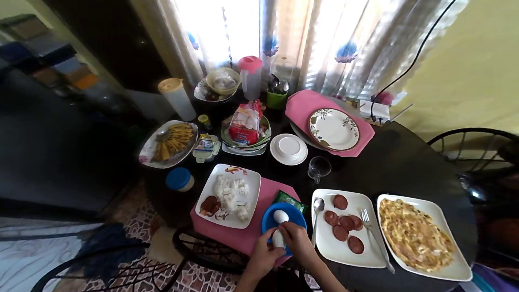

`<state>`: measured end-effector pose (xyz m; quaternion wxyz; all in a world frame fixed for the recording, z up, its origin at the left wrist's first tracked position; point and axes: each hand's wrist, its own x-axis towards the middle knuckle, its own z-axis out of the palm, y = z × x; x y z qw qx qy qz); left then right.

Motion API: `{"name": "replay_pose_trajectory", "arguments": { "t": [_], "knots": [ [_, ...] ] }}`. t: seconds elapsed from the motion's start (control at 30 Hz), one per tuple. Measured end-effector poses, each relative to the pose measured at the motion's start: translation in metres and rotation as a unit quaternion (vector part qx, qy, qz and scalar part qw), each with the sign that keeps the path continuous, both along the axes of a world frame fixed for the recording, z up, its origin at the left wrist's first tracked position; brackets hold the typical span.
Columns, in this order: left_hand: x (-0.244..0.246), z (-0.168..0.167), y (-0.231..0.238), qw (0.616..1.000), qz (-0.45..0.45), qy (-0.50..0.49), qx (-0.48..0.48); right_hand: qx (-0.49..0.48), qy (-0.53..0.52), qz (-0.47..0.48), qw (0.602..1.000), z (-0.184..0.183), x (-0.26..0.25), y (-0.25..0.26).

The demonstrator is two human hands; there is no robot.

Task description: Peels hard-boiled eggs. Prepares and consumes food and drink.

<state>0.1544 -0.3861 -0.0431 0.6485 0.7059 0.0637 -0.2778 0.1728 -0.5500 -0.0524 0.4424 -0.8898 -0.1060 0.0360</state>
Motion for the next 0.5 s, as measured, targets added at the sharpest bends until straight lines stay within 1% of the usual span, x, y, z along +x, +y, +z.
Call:
{"name": "replay_pose_trajectory", "arguments": {
  "t": [0.23, 0.37, 0.5],
  "knots": [
    [0.001, -0.004, 0.004, 1.000, -0.019, 0.000, -0.009, -0.003, 0.013, 0.019, 1.000, 0.001, 0.003, -0.002],
    [0.002, -0.007, 0.006, 1.000, -0.026, -0.008, -0.013, -0.014, 0.056, 0.024, 0.998, 0.007, 0.006, -0.003],
    [0.002, -0.006, 0.008, 0.999, -0.037, -0.010, -0.034, -0.006, 0.125, 0.020, 0.992, 0.011, 0.012, -0.008]
  ]
}}
